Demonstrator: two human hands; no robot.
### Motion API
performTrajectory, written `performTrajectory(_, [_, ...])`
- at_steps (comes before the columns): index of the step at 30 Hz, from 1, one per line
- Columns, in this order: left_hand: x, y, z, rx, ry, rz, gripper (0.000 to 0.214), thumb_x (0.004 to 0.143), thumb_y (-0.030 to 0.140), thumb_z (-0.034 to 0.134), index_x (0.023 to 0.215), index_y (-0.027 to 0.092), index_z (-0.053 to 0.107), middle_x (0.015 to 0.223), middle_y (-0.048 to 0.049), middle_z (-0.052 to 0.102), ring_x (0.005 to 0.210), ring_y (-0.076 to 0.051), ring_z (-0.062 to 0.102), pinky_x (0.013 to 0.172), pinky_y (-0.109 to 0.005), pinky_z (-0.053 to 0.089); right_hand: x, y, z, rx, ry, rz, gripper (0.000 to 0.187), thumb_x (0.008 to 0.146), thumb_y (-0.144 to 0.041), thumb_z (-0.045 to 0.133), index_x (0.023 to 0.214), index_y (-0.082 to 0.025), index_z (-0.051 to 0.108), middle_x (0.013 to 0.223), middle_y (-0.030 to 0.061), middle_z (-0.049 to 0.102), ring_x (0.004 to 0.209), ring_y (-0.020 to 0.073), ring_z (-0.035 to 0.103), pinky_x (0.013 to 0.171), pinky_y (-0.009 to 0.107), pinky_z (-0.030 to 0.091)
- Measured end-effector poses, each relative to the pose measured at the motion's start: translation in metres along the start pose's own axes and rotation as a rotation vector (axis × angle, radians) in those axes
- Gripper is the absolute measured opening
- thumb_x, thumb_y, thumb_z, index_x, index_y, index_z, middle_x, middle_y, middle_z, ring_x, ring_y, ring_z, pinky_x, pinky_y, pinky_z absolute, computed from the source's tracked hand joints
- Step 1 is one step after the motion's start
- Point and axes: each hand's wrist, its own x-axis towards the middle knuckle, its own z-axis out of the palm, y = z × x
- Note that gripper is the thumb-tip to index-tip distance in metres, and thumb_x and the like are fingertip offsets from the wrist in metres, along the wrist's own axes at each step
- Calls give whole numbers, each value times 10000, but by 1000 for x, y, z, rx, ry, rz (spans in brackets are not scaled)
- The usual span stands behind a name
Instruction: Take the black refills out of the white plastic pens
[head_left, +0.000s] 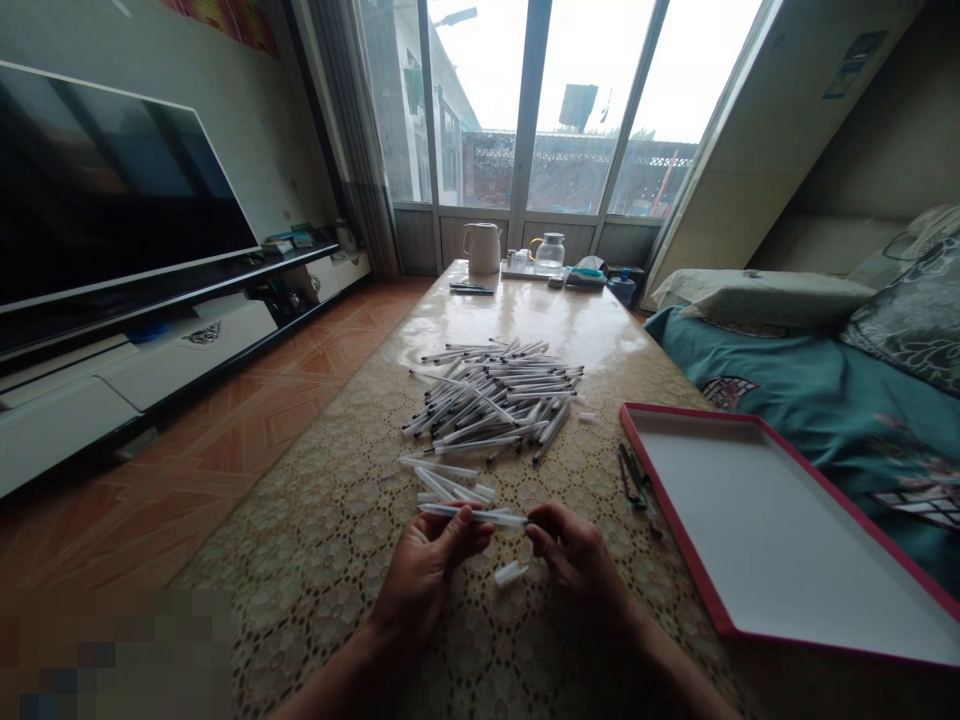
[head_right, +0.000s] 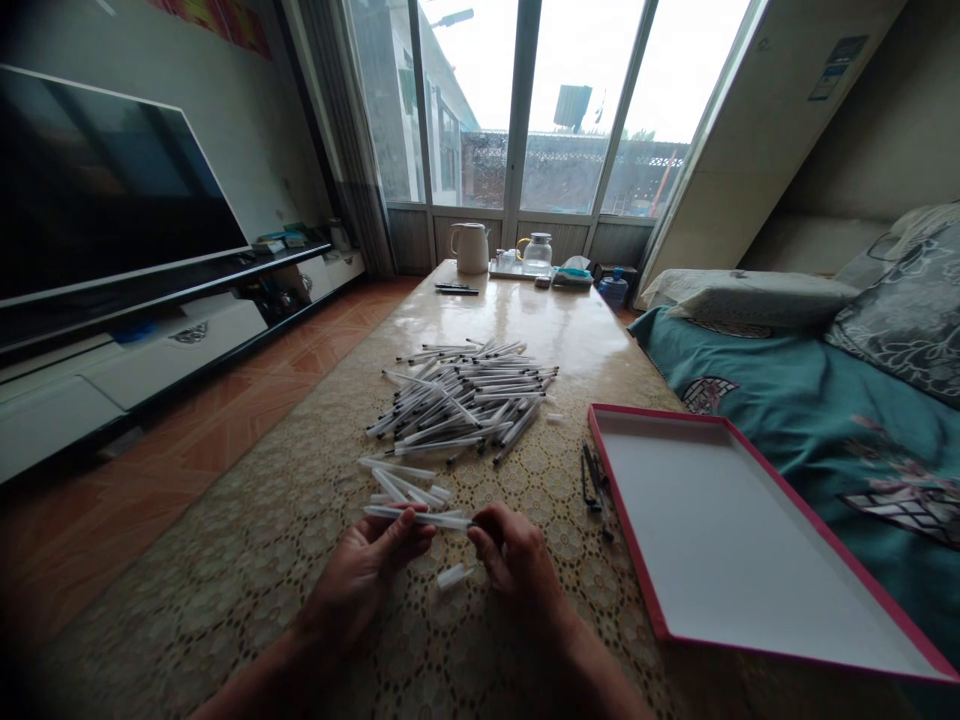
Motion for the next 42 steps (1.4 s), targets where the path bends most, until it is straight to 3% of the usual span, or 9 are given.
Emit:
performTrajectory(2, [0,0,0,-1,-5,4,257,601,254,818,782,103,715,697,-69,735,629,-153,689,635,-223,559,0,0,0,9,11,16,224,864,-387,507,887,-179,586,646,-3,584,572,131,525,551,221,400])
performTrajectory(7, [0,-1,0,5,-8,4,272,592,263,822,783,99,717,703,-70,736,631,-160,691,643,-232,561,0,3,0,-44,2,-29,366,933,-362,360,707,-184,586,582,4,572,582,137,530,583,238,391])
performTrajectory(10, [0,0,0,9,0,8,275,594,268,821,786,100,717,695,-72,735,633,-160,691,640,-227,561,0,2,-1,-14,2,-8,219,885,-362,465,890,-181,587,627,-1,589,568,135,528,556,228,397])
performTrajectory(12, [1,0,0,6,2,10,272,592,264,822,782,101,717,690,-69,734,626,-157,690,633,-223,561,1,0,-1,-9,0,-1,224,869,-368,493,948,-180,584,647,0,593,569,136,531,551,227,400])
performTrajectory(17, [0,0,1,2,4,-2,281,570,264,833,771,103,718,693,-66,735,623,-159,691,620,-218,560,0,3,1,-37,11,-50,350,930,-371,353,736,-197,586,581,1,576,579,142,535,585,237,400])
performTrajectory(22, [-1,2,3,2,8,-4,288,565,262,835,768,99,715,677,-69,733,619,-157,689,618,-215,559,1,4,1,35,-8,-14,226,885,-366,464,957,-183,576,636,1,614,565,135,561,553,225,423])
performTrajectory(27, [0,0,0,7,-11,-1,250,610,243,812,789,101,710,707,-68,733,637,-153,689,632,-221,562,1,0,-1,106,-40,-8,271,925,-339,404,790,-186,584,623,6,624,517,116,556,533,218,427])
performTrajectory(34, [2,-1,-2,-65,62,27,280,562,252,839,761,110,704,739,-51,728,626,-147,685,624,-219,567,-1,4,1,330,34,86,164,868,-339,521,932,-189,527,801,42,655,582,129,607,553,237,487])
performTrajectory(42, [0,1,1,-21,5,1,275,595,251,821,795,98,711,719,-63,732,628,-146,684,627,-212,560,-2,7,6,288,1,64,124,864,-302,532,852,-181,554,728,12,595,629,128,562,596,230,455])
